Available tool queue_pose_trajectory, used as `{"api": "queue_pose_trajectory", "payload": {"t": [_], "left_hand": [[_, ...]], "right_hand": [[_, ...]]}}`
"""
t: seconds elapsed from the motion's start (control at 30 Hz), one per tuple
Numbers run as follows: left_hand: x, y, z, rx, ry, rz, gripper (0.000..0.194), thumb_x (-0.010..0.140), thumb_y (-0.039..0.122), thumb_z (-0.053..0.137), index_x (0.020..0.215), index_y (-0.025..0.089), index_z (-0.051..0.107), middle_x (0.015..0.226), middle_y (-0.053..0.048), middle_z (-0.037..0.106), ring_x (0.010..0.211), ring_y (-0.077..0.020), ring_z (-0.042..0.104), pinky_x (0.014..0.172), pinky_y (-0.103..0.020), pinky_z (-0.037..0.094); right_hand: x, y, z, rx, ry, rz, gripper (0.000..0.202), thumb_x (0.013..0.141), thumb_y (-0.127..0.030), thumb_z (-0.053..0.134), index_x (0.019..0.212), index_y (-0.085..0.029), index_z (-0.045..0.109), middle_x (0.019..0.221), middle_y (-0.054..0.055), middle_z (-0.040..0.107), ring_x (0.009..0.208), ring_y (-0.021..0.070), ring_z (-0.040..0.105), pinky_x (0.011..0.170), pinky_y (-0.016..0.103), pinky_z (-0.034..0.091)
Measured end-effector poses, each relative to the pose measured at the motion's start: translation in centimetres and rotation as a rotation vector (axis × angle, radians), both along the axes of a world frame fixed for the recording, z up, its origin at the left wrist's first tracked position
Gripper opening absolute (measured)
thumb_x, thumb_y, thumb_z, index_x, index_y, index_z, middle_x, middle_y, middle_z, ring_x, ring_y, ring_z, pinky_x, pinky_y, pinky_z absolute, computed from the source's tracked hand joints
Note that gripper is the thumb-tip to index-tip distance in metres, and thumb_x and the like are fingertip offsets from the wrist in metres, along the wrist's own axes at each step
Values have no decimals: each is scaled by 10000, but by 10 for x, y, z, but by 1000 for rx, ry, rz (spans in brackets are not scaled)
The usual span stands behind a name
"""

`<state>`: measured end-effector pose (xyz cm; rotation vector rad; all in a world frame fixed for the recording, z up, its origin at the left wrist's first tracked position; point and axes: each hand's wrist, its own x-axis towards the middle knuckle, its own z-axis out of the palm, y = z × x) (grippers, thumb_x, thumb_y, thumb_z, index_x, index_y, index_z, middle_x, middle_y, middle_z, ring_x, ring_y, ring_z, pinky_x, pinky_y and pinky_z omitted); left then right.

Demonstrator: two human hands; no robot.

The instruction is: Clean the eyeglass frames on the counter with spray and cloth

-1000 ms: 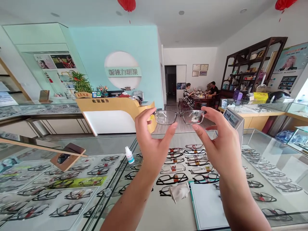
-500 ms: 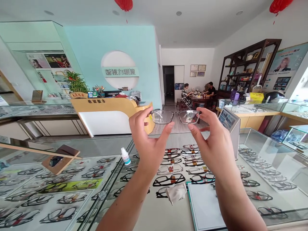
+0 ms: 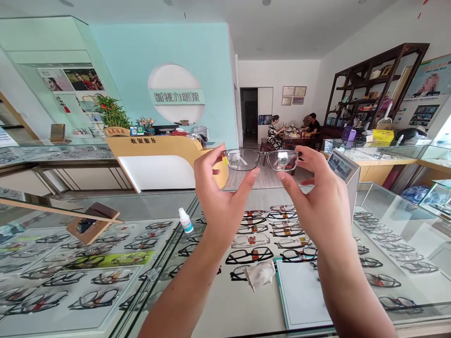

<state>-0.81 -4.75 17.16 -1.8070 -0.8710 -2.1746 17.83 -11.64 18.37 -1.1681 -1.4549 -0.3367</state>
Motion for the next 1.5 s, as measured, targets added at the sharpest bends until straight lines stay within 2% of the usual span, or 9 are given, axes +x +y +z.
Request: {"api": "queue_pose_trajectory", "payload": {"t": [0.2, 0.4, 0.63, 0.8, 0.97, 1.2, 1.5], "left_hand": [[-3, -3, 5, 18, 49, 20, 688, 903, 543, 961, 1469, 296, 659, 1432, -97, 740, 1361, -318, 716, 1089, -485, 620], [-6, 3, 6, 13, 95, -43, 725, 924, 600, 931, 1510, 327, 603, 1492, -100, 726, 1409, -339, 711, 1149, -568, 605], [-9, 17, 1, -9, 81, -141, 839, 864, 744, 918, 1509, 338, 566, 1466, -114, 718, 1186, -294, 754, 935, -498, 656], [-10, 25, -1, 20, 65, -135, 818, 839, 804, 899, 1448, 348, 599, 1454, -93, 688, 1061, -248, 754, 841, -447, 646], [-6, 23, -3, -4, 55, -100, 818, 856, 785, 898, 1478, 343, 603, 1497, -95, 681, 1035, -228, 750, 856, -433, 643], [-1, 15, 1, 74, -5, -112, 758, 861, 671, 960, 1473, 354, 644, 1475, -80, 729, 896, -176, 692, 757, -379, 584], [1, 15, 0, 64, -1, -89, 728, 896, 647, 937, 1487, 337, 645, 1461, -96, 760, 958, -208, 705, 789, -399, 558]], "right_hand": [[2, -3, 1, 8, -5, -13, 517, 1102, -542, 672, 1564, -314, 647, 1306, 149, 822, 1116, 395, 816, 876, 600, 700], [9, -5, 2, -22, -45, 43, 578, 1105, -509, 660, 1654, -366, 552, 1431, 149, 763, 1189, 406, 797, 863, 597, 713], [8, -5, 3, -2, -43, 59, 515, 1115, -492, 652, 1607, -360, 574, 1420, 125, 778, 1127, 359, 809, 803, 528, 717], [8, -6, 4, 1, -30, 79, 502, 1120, -476, 634, 1606, -366, 569, 1444, 128, 770, 1124, 363, 817, 813, 543, 718], [8, -6, 5, -40, -22, 74, 497, 1120, -477, 638, 1601, -383, 556, 1502, 125, 737, 1151, 370, 811, 845, 568, 714], [4, -6, 6, -30, -4, 71, 474, 1123, -481, 639, 1578, -369, 569, 1482, 129, 753, 1138, 360, 804, 866, 551, 698], [4, -6, 6, -22, -25, 56, 475, 1129, -488, 628, 1579, -350, 566, 1422, 135, 776, 1105, 344, 799, 824, 520, 680]]}}
